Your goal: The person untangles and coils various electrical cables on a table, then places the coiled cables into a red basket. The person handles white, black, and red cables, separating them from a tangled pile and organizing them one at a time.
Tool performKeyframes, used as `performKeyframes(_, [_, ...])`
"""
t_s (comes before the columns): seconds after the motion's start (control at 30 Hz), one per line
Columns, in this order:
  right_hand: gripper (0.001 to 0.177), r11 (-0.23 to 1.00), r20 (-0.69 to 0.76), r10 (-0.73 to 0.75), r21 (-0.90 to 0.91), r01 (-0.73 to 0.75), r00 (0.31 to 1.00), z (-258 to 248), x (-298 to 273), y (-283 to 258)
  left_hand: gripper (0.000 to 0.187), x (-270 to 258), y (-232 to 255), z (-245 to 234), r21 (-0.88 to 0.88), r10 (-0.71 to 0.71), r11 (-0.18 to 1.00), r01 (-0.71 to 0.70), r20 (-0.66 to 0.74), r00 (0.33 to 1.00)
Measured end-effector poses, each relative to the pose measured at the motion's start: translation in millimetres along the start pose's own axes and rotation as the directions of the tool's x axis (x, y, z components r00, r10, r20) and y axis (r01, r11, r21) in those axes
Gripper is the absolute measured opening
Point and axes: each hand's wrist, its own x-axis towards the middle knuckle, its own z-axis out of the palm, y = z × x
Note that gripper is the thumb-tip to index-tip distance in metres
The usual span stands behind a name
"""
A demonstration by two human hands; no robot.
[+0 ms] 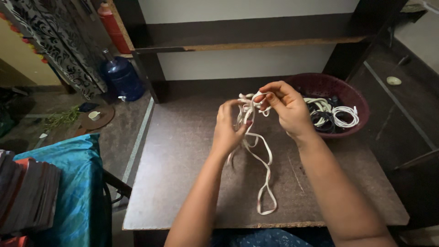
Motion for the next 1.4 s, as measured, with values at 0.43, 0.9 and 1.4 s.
performKeyframes(0.43, [0.011,0.994,-0.511,-0.099,-0.082,0.066,0.854,-73.3,-1.7,-52.9,0.025,41.2,-140.2,-14.0,-0.035,-0.232,0.969,0.246,-0.483,0.844])
performKeyframes(0.9, [0.017,0.999,-0.572,-0.035,-0.021,0.028,0.820,-99.1,-6.4,-84.6,0.027,29.1,-213.4,-25.7,0.087,-0.368,0.905,0.416,-0.332,0.869])
performKeyframes(1.4, [0.049,0.902,0.004,0.149,0.408,-0.138,0.989,1.5,-23.1,-77.9,0.045,25.4,47.5,38.8,-0.355,0.119,0.931,-0.084,0.080,0.990])
